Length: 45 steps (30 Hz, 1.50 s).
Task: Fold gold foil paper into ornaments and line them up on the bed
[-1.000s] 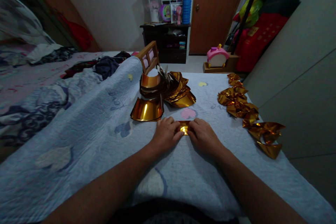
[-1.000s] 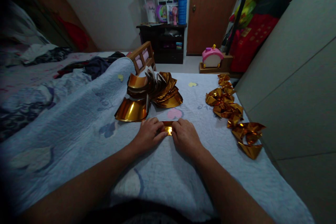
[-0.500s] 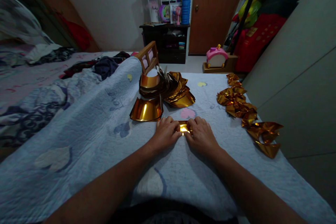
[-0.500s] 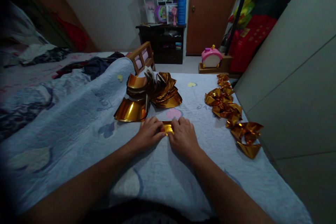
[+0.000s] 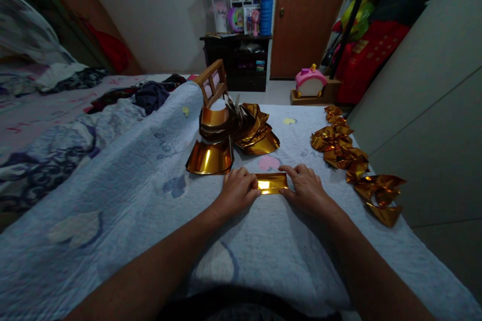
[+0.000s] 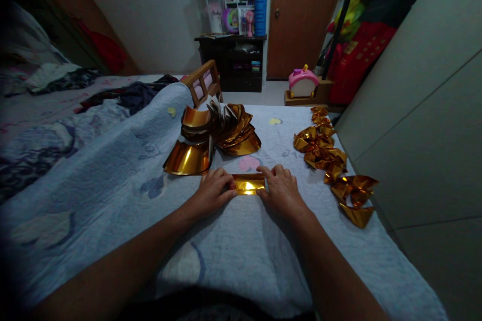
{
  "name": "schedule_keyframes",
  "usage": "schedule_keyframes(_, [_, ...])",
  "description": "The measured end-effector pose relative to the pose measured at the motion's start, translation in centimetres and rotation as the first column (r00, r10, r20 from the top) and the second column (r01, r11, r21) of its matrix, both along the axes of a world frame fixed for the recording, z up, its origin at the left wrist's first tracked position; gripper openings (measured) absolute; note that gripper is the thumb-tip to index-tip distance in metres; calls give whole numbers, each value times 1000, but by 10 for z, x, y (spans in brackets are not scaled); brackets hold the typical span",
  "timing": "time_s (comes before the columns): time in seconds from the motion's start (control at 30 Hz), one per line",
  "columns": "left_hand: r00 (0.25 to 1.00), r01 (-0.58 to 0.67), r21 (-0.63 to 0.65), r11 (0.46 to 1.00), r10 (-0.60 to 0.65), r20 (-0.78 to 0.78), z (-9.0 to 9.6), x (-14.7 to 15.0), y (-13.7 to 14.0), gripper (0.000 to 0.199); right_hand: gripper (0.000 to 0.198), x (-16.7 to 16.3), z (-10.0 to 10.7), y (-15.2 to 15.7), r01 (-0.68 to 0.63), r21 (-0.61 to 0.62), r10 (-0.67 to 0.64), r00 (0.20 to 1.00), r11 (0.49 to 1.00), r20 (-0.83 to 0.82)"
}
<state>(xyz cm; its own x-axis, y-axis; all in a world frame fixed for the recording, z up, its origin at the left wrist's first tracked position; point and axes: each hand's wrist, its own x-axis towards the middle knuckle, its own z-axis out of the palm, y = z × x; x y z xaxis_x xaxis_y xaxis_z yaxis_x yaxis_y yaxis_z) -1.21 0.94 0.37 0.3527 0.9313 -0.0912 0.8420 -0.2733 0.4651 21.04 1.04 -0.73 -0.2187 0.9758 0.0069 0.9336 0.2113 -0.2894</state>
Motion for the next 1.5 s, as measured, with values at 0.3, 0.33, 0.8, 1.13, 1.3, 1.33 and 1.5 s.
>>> schedule_keyframes(0.3, [1000, -1, 5, 1000, 1, 14, -1, -1, 1, 10, 63, 14, 0, 4, -52, -53, 47, 995, 997, -85])
schedule_keyframes(0.33, [1000, -1, 6, 1000, 1, 14, -1, -1, 1, 10, 62, 17, -2, 5, -65, -33, 60, 991, 997, -116])
schedule_keyframes(0.8, [999, 11, 22, 1000, -11, 32, -3, -3, 1, 9, 8, -7, -7, 2, -321, 165, 356, 892, 933, -279])
schedule_keyframes(1.13, [997, 57, 15, 998, -57, 49, -5, -7, 1, 11, 8, -7, -6, 7, -310, 24, 305, 917, 951, -258])
schedule_keyframes(1.3, [997, 48, 22, 999, -49, 64, -5, -7, 1, 12, 11, -6, -5, 7, -302, 14, 295, 916, 953, -271])
schedule_keyframes(1.33, [996, 40, 28, 999, -42, 78, -5, -7, 1, 11, 13, -6, -5, 8, -300, 11, 292, 915, 954, -278])
schedule_keyframes(1.5, [981, -35, 49, 998, 25, 193, -7, -4, 1, 10, 15, -4, -5, 8, -297, 22, 290, 908, 954, -303])
